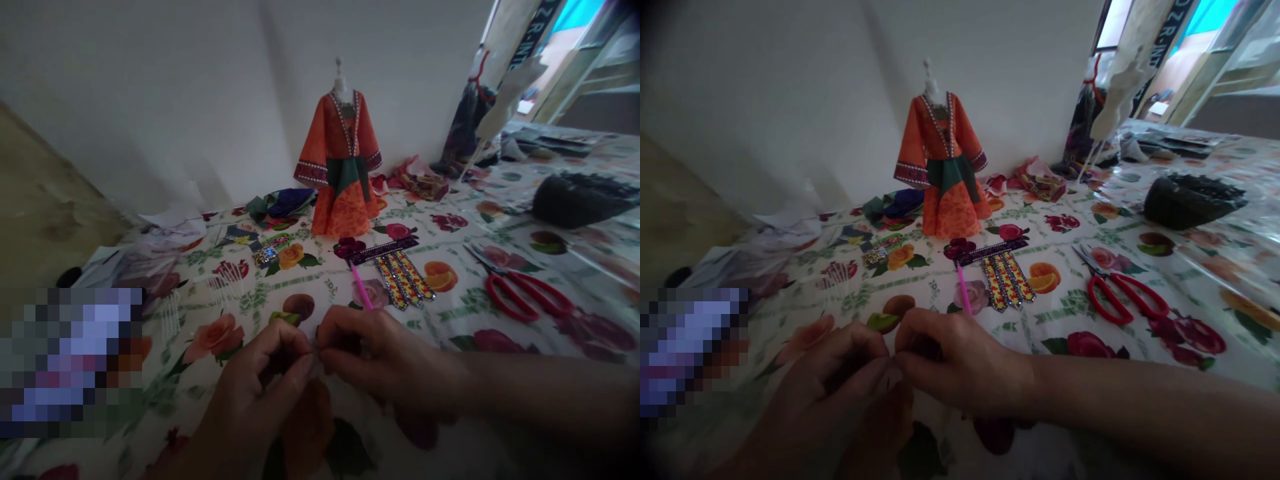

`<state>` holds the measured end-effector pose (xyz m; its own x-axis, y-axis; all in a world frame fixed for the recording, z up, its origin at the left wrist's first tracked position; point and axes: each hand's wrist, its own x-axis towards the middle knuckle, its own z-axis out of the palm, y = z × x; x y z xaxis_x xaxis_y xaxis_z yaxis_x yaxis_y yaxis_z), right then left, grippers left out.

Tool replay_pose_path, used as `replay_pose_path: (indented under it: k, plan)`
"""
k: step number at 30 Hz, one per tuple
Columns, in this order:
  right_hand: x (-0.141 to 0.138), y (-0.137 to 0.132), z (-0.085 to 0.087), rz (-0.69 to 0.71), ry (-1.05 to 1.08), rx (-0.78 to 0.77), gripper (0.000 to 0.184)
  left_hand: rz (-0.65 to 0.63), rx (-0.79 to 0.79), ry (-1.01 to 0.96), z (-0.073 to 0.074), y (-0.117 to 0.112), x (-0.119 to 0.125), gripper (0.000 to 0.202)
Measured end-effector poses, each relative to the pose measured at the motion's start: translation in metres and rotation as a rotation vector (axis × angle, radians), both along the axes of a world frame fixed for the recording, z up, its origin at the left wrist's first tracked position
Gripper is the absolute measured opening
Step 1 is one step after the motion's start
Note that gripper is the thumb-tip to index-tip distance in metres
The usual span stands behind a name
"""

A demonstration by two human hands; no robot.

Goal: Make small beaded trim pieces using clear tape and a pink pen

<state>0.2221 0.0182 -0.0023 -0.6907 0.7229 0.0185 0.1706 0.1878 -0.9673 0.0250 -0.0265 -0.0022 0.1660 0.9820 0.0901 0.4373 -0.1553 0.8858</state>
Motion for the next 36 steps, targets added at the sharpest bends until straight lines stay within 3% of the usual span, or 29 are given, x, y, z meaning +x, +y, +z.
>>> replay_pose_path:
  k: [6, 14, 19, 29, 33, 36]
  plan:
    - [0.006, 0.016, -0.004, -0.118, 0.064, 0.155, 0.007, 0.131, 0.039, 0.034, -0.004, 0.011, -0.009, 0.008]
    - [0.019, 0.048, -0.001, -0.267, 0.265, -0.052, 0.016, 0.046, 0.065, 0.34, -0.015, 0.021, -0.008, 0.016]
    - [0.019, 0.051, -0.004, -0.272, 0.274, -0.052, 0.016, 0.02, 0.026, 0.443, -0.016, 0.023, -0.001, 0.015]
    - [0.018, 0.051, -0.011, -0.221, 0.288, 0.004, 0.008, -0.072, -0.076, 0.566, -0.003, 0.035, 0.005, 0.01]
    - [0.019, 0.051, -0.011, -0.203, 0.279, 0.037, 0.008, -0.124, -0.102, 0.621, 0.004, 0.041, 0.014, 0.018]
    - [0.019, 0.051, -0.01, -0.212, 0.283, 0.057, 0.008, -0.182, -0.134, 0.659, 0.011, 0.047, 0.023, 0.012]
